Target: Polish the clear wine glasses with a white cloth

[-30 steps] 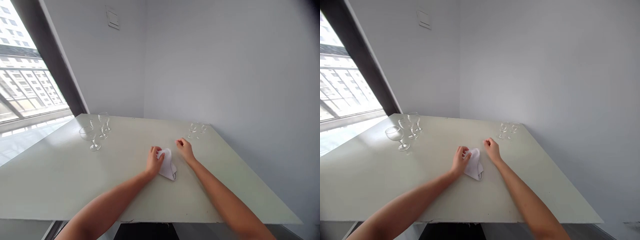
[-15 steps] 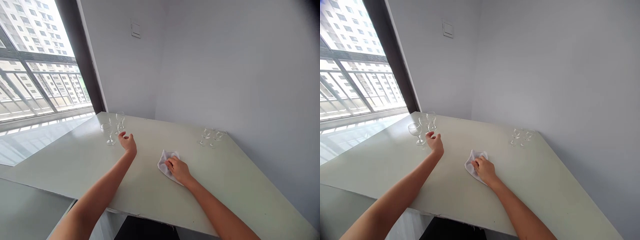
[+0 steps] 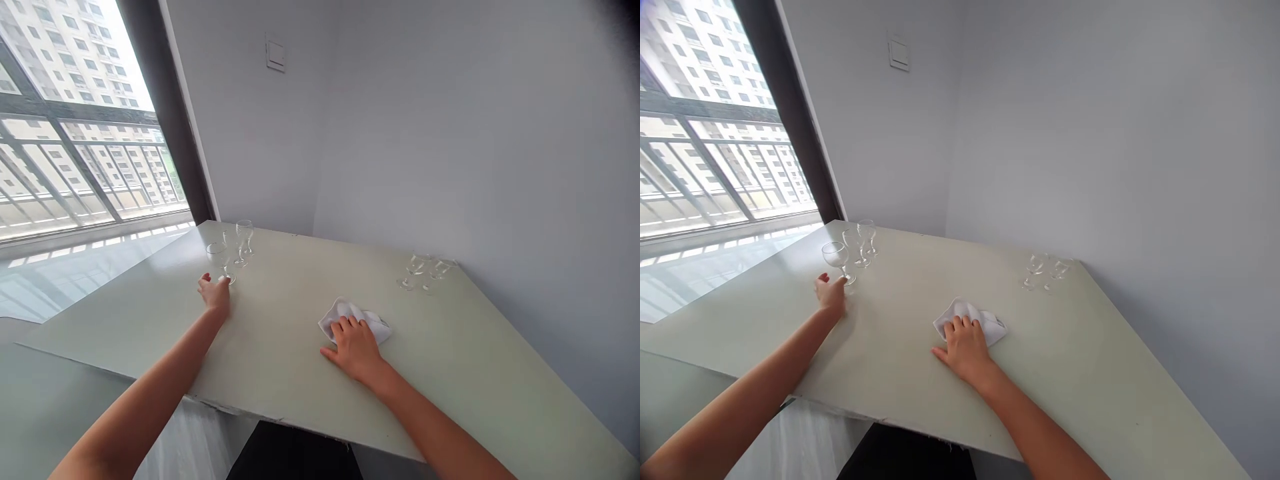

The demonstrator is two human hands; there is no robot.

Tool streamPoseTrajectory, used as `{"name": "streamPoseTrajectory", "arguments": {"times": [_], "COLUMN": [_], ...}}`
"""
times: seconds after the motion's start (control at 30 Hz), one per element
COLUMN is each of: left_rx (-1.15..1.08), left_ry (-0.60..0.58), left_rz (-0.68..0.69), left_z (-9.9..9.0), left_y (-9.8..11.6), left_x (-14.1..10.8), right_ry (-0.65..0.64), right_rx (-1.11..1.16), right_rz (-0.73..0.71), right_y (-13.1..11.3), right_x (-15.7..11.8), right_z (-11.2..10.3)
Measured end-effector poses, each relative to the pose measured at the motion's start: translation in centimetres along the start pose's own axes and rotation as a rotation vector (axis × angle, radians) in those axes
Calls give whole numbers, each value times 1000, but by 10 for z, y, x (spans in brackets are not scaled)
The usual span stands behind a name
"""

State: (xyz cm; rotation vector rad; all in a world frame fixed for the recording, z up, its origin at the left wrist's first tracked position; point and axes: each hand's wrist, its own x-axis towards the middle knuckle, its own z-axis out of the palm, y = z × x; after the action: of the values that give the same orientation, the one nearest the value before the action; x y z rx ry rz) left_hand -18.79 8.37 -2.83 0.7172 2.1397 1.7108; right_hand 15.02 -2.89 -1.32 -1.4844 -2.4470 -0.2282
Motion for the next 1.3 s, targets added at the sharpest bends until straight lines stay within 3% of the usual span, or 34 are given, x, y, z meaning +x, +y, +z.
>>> {"name": "streamPoseTrajectory", "arguments": {"times": [0.13,0.27,0.43,0.53,0.63,0.7,0.83,1.0,1.07,1.2,1.3], "left_rx": [65,110,161,162,176,174,224,383,388,385,416], "left_ry": [-121,-192,-252,-325,-366,-413,-626,-743,-755,-764,-790], "left_rz": [28,66,157,279,516,644,747,939,1025,1146,1236], "left_z": [9,16,15,17,23,30,43,54,55,52,50], "left_y": [6,13,21,34,48,55,54,43,40,32,28], "left_x": [12,22,13,-9,-41,-64,-109,-147,-153,-153,-149], "right_ry": [-5,56,324,477,462,458,525,672,577,130,-19], "right_rx": [36,306,934,1319,1528,1541,1449,1420,1474,1408,1277], "right_rz": [-9,52,419,554,591,648,761,709,651,466,376], "right_y": [5,16,37,46,46,43,39,29,20,4,4], "right_x": [-2,-1,9,15,17,16,15,31,36,35,29], "right_z": [11,15,-4,-22,-34,-38,-41,-44,-44,-35,-25]}}
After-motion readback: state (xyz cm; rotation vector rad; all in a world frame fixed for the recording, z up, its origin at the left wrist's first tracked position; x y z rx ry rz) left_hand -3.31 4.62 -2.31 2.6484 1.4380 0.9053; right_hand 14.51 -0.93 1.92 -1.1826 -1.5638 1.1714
